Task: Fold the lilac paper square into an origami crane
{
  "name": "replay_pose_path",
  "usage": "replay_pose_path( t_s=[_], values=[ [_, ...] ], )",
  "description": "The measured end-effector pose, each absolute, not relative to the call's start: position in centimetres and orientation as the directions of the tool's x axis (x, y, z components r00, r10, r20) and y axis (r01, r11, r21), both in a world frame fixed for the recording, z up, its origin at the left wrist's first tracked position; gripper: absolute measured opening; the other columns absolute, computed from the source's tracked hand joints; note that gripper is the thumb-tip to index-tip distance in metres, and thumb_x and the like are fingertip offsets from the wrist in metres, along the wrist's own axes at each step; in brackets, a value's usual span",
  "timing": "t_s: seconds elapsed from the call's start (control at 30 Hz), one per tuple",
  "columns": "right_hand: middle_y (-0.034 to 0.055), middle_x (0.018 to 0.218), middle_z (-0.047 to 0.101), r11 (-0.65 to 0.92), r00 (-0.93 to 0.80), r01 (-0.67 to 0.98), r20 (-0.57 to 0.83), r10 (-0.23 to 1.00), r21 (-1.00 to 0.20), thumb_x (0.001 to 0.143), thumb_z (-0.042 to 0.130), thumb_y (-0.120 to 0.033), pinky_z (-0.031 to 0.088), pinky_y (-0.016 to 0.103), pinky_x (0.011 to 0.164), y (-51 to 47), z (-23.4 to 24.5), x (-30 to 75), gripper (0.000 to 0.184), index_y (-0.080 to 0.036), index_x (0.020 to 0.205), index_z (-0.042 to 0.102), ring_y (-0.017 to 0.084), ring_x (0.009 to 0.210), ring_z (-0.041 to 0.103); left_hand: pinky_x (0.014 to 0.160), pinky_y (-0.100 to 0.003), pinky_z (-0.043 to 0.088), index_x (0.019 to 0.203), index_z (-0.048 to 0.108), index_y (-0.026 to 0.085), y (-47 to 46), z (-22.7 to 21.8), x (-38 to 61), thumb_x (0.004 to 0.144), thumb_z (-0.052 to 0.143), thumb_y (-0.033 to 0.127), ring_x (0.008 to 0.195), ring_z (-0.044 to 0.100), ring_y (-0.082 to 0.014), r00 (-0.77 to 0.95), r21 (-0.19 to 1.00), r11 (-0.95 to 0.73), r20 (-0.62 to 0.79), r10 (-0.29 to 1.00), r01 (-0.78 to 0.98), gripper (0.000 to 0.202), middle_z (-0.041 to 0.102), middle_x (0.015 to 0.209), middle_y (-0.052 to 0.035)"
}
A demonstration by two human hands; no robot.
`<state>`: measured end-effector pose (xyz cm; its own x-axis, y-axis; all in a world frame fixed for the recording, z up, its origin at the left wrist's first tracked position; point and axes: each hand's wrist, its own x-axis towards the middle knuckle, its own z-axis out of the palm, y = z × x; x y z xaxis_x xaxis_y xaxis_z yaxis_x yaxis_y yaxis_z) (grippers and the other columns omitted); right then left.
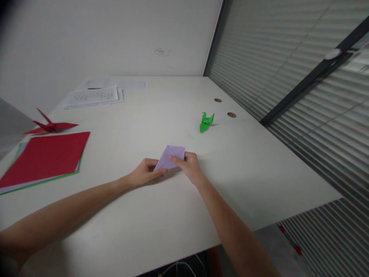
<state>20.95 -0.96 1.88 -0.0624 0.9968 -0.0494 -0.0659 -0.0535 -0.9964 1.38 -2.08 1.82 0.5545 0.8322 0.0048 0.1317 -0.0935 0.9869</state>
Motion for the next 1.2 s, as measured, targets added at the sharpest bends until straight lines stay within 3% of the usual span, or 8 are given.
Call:
replay_pose_path(
  t_s=[0.1, 0.23, 0.4, 0.53, 0.63, 0.73, 1.0, 1.2],
  values=[
    [0.0062, 0.080, 0.076, -0.060, -0.081, -0.053, -0.055, 0.995, -0.997, 0.060, 0.082, -0.047, 0.053, 0.035, 0.072, -1.1, 1.9, 20.6, 0.038, -0.016, 0.080, 0.077, 0.020, 0.071, 0.067, 0.045, -0.021, 0.021, 0.063, 0.063, 0.010, -1.8, 1.2, 1.4, 0.081, 0.063, 0.057, 0.046, 0.031, -0.0054, 0.521, 0.985, -0.076, -0.017, 0.853, 0.156, 0.051, 0.047, 0.051, 0.0025],
    [0.0069, 0.082, 0.076, -0.066, -0.189, -0.084, -0.049, 0.981, -0.994, 0.059, 0.083, -0.049, 0.055, 0.036, 0.076, -1.3, 1.9, 19.9, 0.040, -0.017, 0.082, 0.076, 0.021, 0.077, 0.069, 0.050, -0.023, 0.028, 0.068, 0.069, 0.008, -1.2, 0.6, 1.4, 0.077, 0.064, 0.061, 0.051, 0.041, -0.0082, 0.407, 0.993, -0.088, 0.047, 0.912, 0.083, 0.053, 0.055, 0.055, -0.0011],
    [0.0080, 0.084, 0.077, -0.065, -0.236, -0.058, -0.050, 0.971, -0.996, 0.060, 0.083, -0.045, 0.055, 0.039, 0.082, -1.7, 1.6, 18.9, 0.035, -0.016, 0.079, 0.076, 0.023, 0.081, 0.069, 0.050, -0.023, 0.029, 0.063, 0.068, 0.007, -1.2, 0.5, 1.3, 0.075, 0.066, 0.063, 0.051, 0.042, -0.0085, 0.415, 0.992, -0.097, 0.056, 0.908, 0.078, 0.057, 0.058, 0.055, -0.0030],
    [0.0064, 0.077, 0.075, -0.069, -0.224, -0.006, -0.066, 0.972, -0.998, 0.062, 0.081, -0.045, 0.053, 0.032, 0.069, -1.7, 1.8, 19.2, 0.035, -0.016, 0.080, 0.076, 0.019, 0.071, 0.066, 0.049, -0.023, 0.027, 0.066, 0.069, 0.007, -1.4, 0.3, 1.3, 0.078, 0.065, 0.061, 0.050, 0.040, -0.0081, 0.416, 0.989, -0.104, 0.053, 0.908, 0.102, 0.055, 0.057, 0.055, -0.0027],
    [0.0022, 0.057, 0.066, -0.074, -0.181, 0.060, -0.084, 0.980, -0.995, 0.062, 0.079, -0.049, 0.043, 0.027, 0.054, -1.6, 2.1, 19.7, 0.034, -0.015, 0.064, 0.073, 0.013, 0.054, 0.055, 0.048, -0.023, 0.027, 0.069, 0.071, 0.007, -1.5, 0.2, 1.3, 0.078, 0.064, 0.060, 0.050, 0.040, -0.0084, 0.405, 0.990, -0.093, 0.042, 0.914, 0.107, 0.055, 0.057, 0.055, -0.0031],
    [0.0000, 0.048, 0.057, -0.073, -0.127, 0.115, -0.087, 0.988, -0.991, 0.062, 0.077, -0.055, 0.034, 0.026, 0.049, -1.5, 2.3, 20.2, 0.043, -0.016, 0.049, 0.064, 0.010, 0.048, 0.045, 0.047, -0.023, 0.024, 0.075, 0.073, 0.007, -1.4, 0.4, 1.3, 0.078, 0.064, 0.062, 0.048, 0.037, -0.0077, 0.386, 0.990, -0.085, 0.034, 0.922, 0.115, 0.056, 0.058, 0.056, -0.0034],
    [0.0000, 0.051, 0.055, 0.098, -0.185, 0.115, 0.076, 0.980, -0.988, 0.075, 0.065, -0.058, 0.036, 0.029, 0.059, -1.2, 2.3, 21.2, 0.048, -0.018, 0.049, 0.061, 0.012, 0.055, 0.046, 0.049, -0.024, 0.027, 0.074, 0.073, 0.007, -1.2, 0.7, 1.2, 0.075, 0.066, 0.063, 0.049, 0.039, -0.0086, 0.362, 0.992, -0.082, 0.042, 0.931, 0.096, 0.057, 0.058, 0.054, -0.0028],
    [0.0007, 0.054, 0.057, 0.085, -0.198, 0.104, 0.063, 0.978, -0.991, 0.076, 0.065, -0.058, 0.038, 0.030, 0.063, -0.9, 1.7, 21.7, 0.046, -0.019, 0.052, 0.063, 0.014, 0.058, 0.048, 0.052, -0.024, 0.036, 0.074, 0.072, 0.008, -1.5, 1.1, 1.0, 0.076, 0.065, 0.064, 0.054, 0.050, -0.0118, 0.399, 0.989, -0.056, -0.003, 0.917, 0.136, 0.056, 0.066, 0.064, -0.0068]
  ],
)
